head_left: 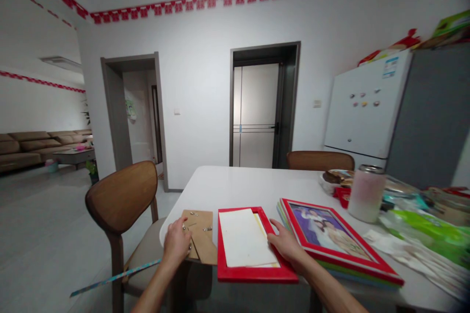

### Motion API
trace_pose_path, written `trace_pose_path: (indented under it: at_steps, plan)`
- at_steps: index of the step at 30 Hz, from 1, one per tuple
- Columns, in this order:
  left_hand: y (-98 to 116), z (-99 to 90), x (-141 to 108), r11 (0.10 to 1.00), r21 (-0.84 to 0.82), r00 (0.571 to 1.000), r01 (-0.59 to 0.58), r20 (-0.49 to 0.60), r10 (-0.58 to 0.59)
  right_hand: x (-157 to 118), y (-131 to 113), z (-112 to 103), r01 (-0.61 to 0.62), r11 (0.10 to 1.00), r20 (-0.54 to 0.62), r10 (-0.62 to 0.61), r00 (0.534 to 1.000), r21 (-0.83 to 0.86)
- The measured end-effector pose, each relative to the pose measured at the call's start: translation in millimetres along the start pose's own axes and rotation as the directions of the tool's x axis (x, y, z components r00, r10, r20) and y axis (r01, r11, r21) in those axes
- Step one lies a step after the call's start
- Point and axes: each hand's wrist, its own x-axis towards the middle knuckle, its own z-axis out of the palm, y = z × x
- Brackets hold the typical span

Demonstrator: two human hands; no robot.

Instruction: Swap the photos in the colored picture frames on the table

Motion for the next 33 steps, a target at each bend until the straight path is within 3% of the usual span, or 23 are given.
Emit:
trace_pose_path:
  at_steps: [3,5,7,10,14,16,18,21,25,29,33]
  plan:
    - [46,25.9,-22,0.988,-0.087,0.988,-0.124,0.077,0.131,-13,-14,-5,-0.163,0.892,0.171,0.098,0.980,0.422]
    - [76,42.5,-38,0.956,-0.220,0.948,-0.196,0.206,0.242,-20,-26,-8,-0.182,0.815,0.188,0.092,0.978,0.550]
    - [101,52.9,-50,0.932,-0.304,0.905,-0.197,0.308,0.292,-24,-38,-10,-0.154,0.776,0.156,0.072,0.985,0.612]
    - [124,54.1,-59,0.915,-0.304,0.900,-0.267,0.262,0.349,-26,-49,-10,-0.110,0.745,0.132,0.030,0.991,0.658]
    - [130,39.0,-56,0.886,-0.281,0.894,-0.370,0.151,0.421,-22,-46,-9,-0.076,0.733,0.124,-0.012,0.992,0.676]
    - [121,30.7,-48,0.875,-0.357,0.932,-0.327,0.034,0.362,-19,-38,-9,-0.073,0.785,0.108,0.008,0.994,0.615]
    - [106,25.1,-36,0.818,-0.543,0.982,-0.189,-0.114,0.151,-14,-27,-9,-0.069,0.886,0.077,0.038,0.996,0.458]
    - [79,25.3,-20,0.609,-0.793,0.968,-0.013,-0.163,-0.191,-4,-10,-9,-0.014,0.998,-0.008,0.015,1.000,0.058]
    - [53,39.9,-16,0.489,-0.871,0.930,0.039,-0.148,-0.337,4,5,-4,0.120,0.926,-0.074,-0.157,0.985,-0.358]
    - [42,53.2,-26,0.417,-0.905,0.881,0.084,-0.128,-0.455,0,10,3,0.138,0.830,-0.035,-0.186,0.982,-0.540]
    - [30,51.1,-32,0.418,-0.893,0.874,0.166,-0.063,-0.482,-5,11,5,0.156,0.734,0.020,-0.190,0.982,-0.661]
